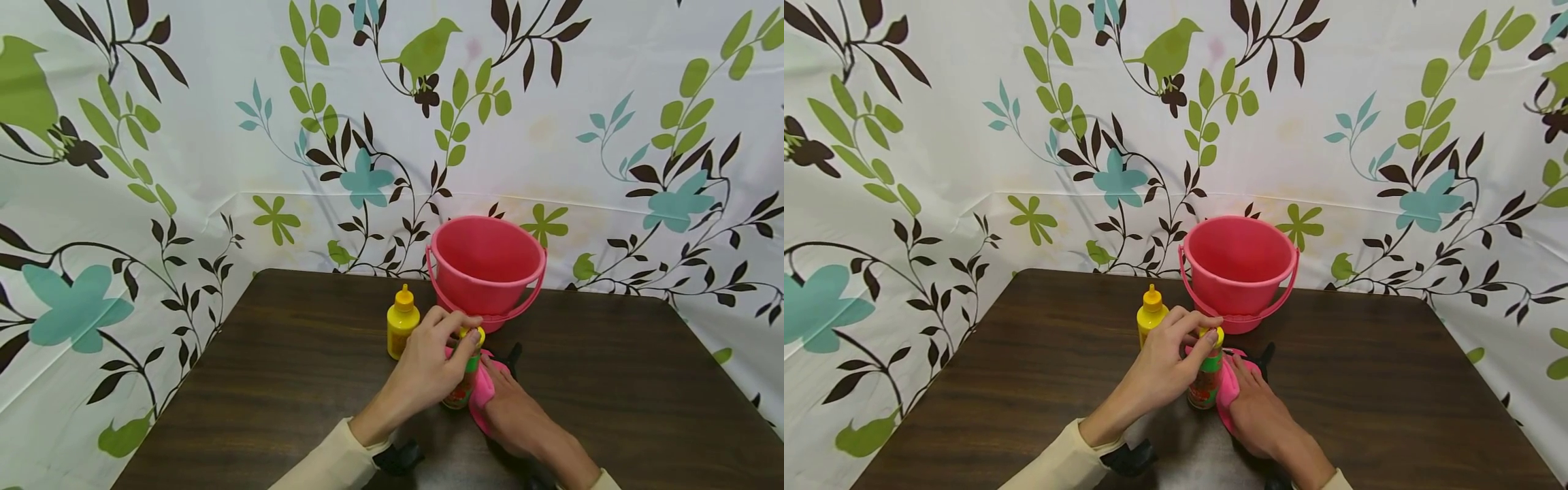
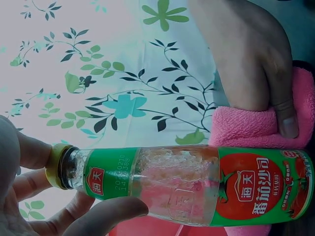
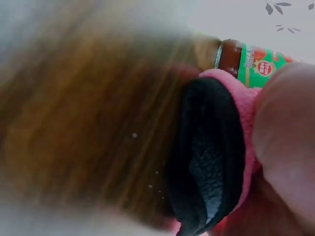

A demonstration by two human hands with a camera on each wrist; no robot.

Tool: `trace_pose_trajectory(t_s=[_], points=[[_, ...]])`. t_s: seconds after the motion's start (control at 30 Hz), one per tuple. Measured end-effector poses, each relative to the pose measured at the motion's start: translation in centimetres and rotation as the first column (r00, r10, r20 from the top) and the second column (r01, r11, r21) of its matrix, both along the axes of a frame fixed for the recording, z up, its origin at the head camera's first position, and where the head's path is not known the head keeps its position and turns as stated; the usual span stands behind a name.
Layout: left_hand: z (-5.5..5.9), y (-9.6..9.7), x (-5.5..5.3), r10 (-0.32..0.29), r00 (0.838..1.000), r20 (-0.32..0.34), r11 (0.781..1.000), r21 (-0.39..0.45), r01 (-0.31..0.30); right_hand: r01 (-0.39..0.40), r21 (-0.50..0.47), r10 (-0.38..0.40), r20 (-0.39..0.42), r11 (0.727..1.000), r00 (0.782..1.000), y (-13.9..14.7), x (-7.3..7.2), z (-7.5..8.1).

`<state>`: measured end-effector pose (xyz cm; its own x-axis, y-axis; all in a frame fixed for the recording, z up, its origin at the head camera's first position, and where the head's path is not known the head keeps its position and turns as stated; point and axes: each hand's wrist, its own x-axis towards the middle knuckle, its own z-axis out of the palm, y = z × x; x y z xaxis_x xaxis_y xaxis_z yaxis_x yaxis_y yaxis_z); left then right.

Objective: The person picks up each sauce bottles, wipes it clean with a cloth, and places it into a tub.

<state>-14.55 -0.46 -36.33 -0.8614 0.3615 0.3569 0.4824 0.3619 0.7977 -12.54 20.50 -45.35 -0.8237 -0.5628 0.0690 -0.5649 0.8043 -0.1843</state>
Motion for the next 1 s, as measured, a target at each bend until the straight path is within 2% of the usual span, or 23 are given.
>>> trace_pose_trajectory(t_s=[0.1, 0.17, 0.23, 0.3, 0.43, 0.53, 0.6, 0.67, 0.73, 0.77, 0.83, 0.93, 1.0], points=[[0.0, -0.1, 0.0, -0.002, 1.0, 0.011, 1.0, -0.004, 0.002, -0.004, 0.019, 0.005, -0.024, 1.0, 1.0, 0.0, -0.1, -0.1], [-0.1, -0.1, 0.0, -0.001, 1.0, 0.014, 1.0, -0.006, 0.001, -0.008, -0.004, 0.008, -0.013, 1.0, 1.0, 0.0, -0.2, -0.2], [-0.1, -0.1, 0.0, 0.0, 1.0, 0.014, 1.0, -0.009, 0.001, -0.013, -0.052, 0.015, 0.032, 0.999, 0.999, 0.1, -0.4, -0.2], [-0.1, -0.1, 0.0, 0.001, 1.0, 0.007, 1.0, -0.014, -0.001, -0.011, -0.156, 0.03, 0.117, 0.988, 0.993, 0.3, -0.7, -0.1], [0.0, -0.1, 0.0, 0.001, 1.0, 0.001, 1.0, -0.019, -0.001, 0.073, -0.372, 0.052, 0.315, 0.925, 0.948, 0.5, -1.2, 0.3], [0.2, -0.1, 0.0, 0.002, 1.0, 0.005, 1.0, -0.022, -0.002, 0.147, -0.428, 0.047, 0.411, 0.892, 0.91, 0.7, -1.3, 0.8], [0.2, -0.1, 0.0, 0.004, 1.0, 0.007, 1.0, -0.026, -0.004, 0.214, -0.448, 0.032, 0.48, 0.868, 0.876, 0.8, -1.1, 1.1], [0.4, -0.1, 0.0, 0.005, 1.0, 0.009, 0.999, -0.034, -0.005, 0.294, -0.472, 0.019, 0.553, 0.831, 0.833, 0.7, -1.0, 1.5], [0.4, -0.1, 0.0, 0.003, 1.0, 0.012, 0.999, -0.041, -0.003, 0.373, -0.5, 0.019, 0.616, 0.781, 0.787, 0.5, -0.9, 1.9], [0.4, -0.1, 0.1, 0.002, 1.0, 0.014, 0.999, -0.044, -0.001, 0.404, -0.519, 0.027, 0.639, 0.753, 0.769, 0.4, -0.8, 2.2], [0.4, 0.0, 0.1, 0.002, 1.0, 0.016, 0.999, -0.052, -0.001, 0.453, -0.549, 0.039, 0.666, 0.702, 0.745, 0.2, -0.6, 2.8], [0.3, 0.1, 0.2, 0.006, 1.0, 0.013, 0.998, -0.061, -0.005, 0.496, -0.599, 0.062, 0.675, 0.629, 0.735, -0.2, -0.3, 3.8], [0.2, 0.1, 0.2, 0.01, 1.0, 0.007, 0.998, -0.063, -0.01, 0.514, -0.627, 0.064, 0.668, 0.586, 0.742, -0.5, 0.0, 4.5]])
